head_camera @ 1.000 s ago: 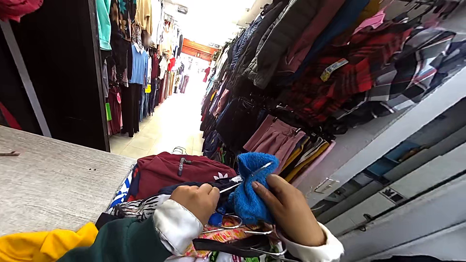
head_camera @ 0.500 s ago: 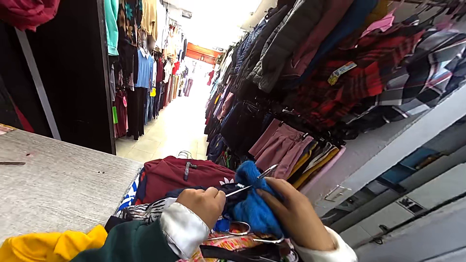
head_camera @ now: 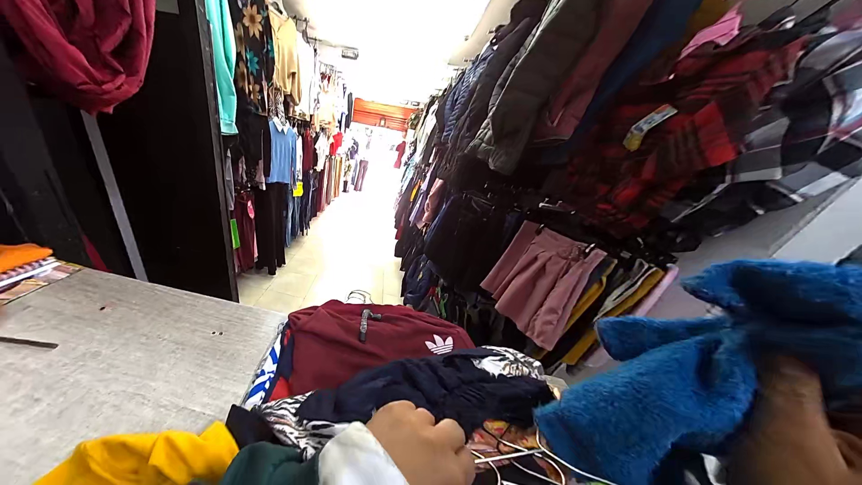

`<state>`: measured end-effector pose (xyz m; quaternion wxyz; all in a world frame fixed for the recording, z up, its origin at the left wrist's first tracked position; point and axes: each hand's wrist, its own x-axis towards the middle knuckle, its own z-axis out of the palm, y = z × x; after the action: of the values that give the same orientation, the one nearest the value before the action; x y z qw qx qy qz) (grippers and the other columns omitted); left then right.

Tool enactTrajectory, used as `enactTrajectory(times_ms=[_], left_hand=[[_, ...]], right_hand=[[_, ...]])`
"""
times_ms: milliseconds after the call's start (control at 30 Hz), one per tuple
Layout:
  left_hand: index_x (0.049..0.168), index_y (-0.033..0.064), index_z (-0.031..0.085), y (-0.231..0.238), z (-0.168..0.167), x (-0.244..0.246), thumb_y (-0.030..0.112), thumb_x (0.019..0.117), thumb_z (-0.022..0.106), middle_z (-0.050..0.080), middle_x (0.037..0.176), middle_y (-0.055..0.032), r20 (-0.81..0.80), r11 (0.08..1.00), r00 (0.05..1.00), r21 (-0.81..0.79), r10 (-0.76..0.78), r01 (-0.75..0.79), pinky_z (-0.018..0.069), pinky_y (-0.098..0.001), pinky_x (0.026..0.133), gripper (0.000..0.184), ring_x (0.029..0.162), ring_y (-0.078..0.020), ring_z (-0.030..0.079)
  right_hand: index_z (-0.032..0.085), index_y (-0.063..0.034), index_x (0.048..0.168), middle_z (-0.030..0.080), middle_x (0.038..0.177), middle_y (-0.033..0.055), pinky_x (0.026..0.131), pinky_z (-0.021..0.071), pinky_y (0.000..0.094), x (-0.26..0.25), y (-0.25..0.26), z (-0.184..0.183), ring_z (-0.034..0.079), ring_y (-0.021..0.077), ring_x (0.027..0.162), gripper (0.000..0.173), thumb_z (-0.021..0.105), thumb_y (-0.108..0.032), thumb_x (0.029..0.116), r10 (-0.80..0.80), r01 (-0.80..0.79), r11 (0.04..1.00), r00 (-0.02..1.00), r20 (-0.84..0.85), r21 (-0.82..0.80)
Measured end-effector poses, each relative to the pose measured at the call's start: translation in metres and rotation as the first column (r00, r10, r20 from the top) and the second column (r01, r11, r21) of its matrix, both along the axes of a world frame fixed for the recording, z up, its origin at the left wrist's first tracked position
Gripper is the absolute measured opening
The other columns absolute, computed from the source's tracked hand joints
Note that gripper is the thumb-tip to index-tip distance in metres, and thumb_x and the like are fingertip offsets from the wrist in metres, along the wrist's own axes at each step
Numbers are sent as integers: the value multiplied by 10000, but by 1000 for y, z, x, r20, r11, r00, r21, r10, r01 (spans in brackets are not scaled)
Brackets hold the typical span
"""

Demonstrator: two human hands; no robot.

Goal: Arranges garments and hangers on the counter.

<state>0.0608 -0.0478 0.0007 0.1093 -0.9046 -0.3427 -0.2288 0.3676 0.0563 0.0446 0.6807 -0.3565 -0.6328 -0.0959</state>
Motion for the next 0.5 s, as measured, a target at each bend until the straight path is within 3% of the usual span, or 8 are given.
enactTrajectory(times_ms=[100,167,233,333,400,467,500], left_hand=[[1043,2,742,-5,10,-5,36,980,569,738,995,-172,-41,981,999,-192,-13,5,590,-481,695,187,860,-347,733],[1201,0,701,-12,30,-12,68,1016,546,715,1185,-200,-93,909,995,-414,21,-58,563,-563,847,250,1054,-400,707],[1345,8,625,-10,61,-25,133,1054,532,636,1354,-219,-152,756,987,-640,53,-139,476,-627,1002,330,1235,-425,621],[1280,-27,670,22,93,-40,127,1036,575,689,1227,-236,-133,720,980,-665,148,-199,463,-585,1030,304,1170,-387,651],[1308,24,670,70,106,-50,178,1066,547,690,1247,-198,-190,706,948,-632,257,-318,446,-550,1073,312,1203,-343,640],[1263,-1,687,138,76,-76,276,1072,541,688,1230,-246,-156,696,890,-570,429,-436,428,-614,1081,367,1221,-408,626],[1260,-46,670,167,53,-89,322,1066,547,660,1251,-297,-146,640,821,-557,552,-529,409,-641,1095,433,1256,-456,593]], right_hand=[[609,111,1213,659,1156,224,959,543,398,-29,15,-14,653,228,1073,383,547,-212,1016,163,-108,973,947,278,-205],[685,-8,1215,703,1138,148,961,552,454,-56,42,-39,678,232,1061,369,574,-302,1022,409,-185,871,788,461,-455],[714,-63,1217,728,1136,110,973,541,461,-81,59,-57,690,214,1064,350,594,-328,1021,622,-204,720,613,487,-663],[721,-91,1203,735,1119,72,962,545,414,-87,65,-60,690,161,1043,340,605,-349,1014,677,-217,663,581,451,-716],[723,-97,1201,735,1112,66,962,543,410,-86,63,-60,690,157,1040,342,605,-359,1015,670,-211,668,587,454,-713],[724,-94,1206,734,1127,78,981,531,423,-87,63,-60,687,177,1066,352,593,-362,1018,656,-196,680,593,467,-707],[726,-87,1205,734,1135,87,991,525,422,-89,62,-58,685,184,1077,353,590,-356,1021,656,-196,679,594,465,-708]])
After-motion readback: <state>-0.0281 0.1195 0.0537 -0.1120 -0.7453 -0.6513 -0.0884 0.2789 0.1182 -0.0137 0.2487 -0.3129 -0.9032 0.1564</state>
